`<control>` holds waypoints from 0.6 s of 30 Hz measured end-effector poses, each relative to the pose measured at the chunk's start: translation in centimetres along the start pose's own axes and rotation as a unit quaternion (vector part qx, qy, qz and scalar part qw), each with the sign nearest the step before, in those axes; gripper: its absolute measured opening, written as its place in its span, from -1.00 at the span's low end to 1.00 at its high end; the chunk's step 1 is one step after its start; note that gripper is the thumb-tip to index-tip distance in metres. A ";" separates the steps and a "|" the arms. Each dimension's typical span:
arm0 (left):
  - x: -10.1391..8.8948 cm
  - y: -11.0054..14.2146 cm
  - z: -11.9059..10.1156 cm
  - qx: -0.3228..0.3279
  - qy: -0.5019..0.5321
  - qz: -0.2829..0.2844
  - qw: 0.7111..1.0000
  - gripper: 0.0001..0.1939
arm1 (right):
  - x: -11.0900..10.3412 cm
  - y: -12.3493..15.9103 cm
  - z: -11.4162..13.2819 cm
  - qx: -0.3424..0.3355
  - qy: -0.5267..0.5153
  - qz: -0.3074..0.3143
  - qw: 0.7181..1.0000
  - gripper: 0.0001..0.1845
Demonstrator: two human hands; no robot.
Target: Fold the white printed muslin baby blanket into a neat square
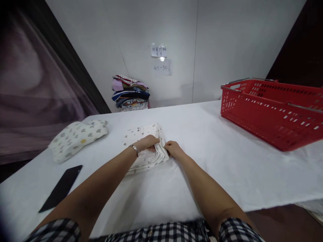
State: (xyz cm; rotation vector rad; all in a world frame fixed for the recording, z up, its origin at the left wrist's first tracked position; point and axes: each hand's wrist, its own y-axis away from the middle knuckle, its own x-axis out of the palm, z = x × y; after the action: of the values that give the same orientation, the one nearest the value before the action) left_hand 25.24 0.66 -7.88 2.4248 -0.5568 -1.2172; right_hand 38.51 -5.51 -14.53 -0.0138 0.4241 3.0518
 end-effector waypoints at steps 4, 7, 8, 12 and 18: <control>-0.5 0.2 0.2 0.008 -0.013 -0.005 1.000 -0.77 | 0.1 0.1 -0.1 -0.006 0.007 0.006 1.000 -0.84; -0.6 0.3 0.2 0.006 -0.023 -0.007 1.000 -0.78 | 0.1 0.1 -0.2 -0.008 0.012 0.014 1.000 -0.83; -0.6 0.3 0.1 0.007 -0.026 -0.007 1.000 -0.78 | 0.1 0.0 -0.3 -0.008 0.012 0.013 1.000 -0.83; -0.9 0.7 -0.1 0.010 -0.044 -0.004 0.999 -0.77 | 0.1 -0.2 -0.3 -0.002 0.002 0.010 1.000 -0.87; -0.8 1.1 -0.4 -0.006 -0.062 -0.006 0.998 -0.82 | 0.0 0.0 0.0 -0.019 -0.029 0.035 0.999 -0.90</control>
State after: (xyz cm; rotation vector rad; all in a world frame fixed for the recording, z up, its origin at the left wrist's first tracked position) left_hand 24.94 0.22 -6.61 2.3576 -0.5712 -1.3797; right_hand 38.46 -5.49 -14.53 0.0895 0.3719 3.1202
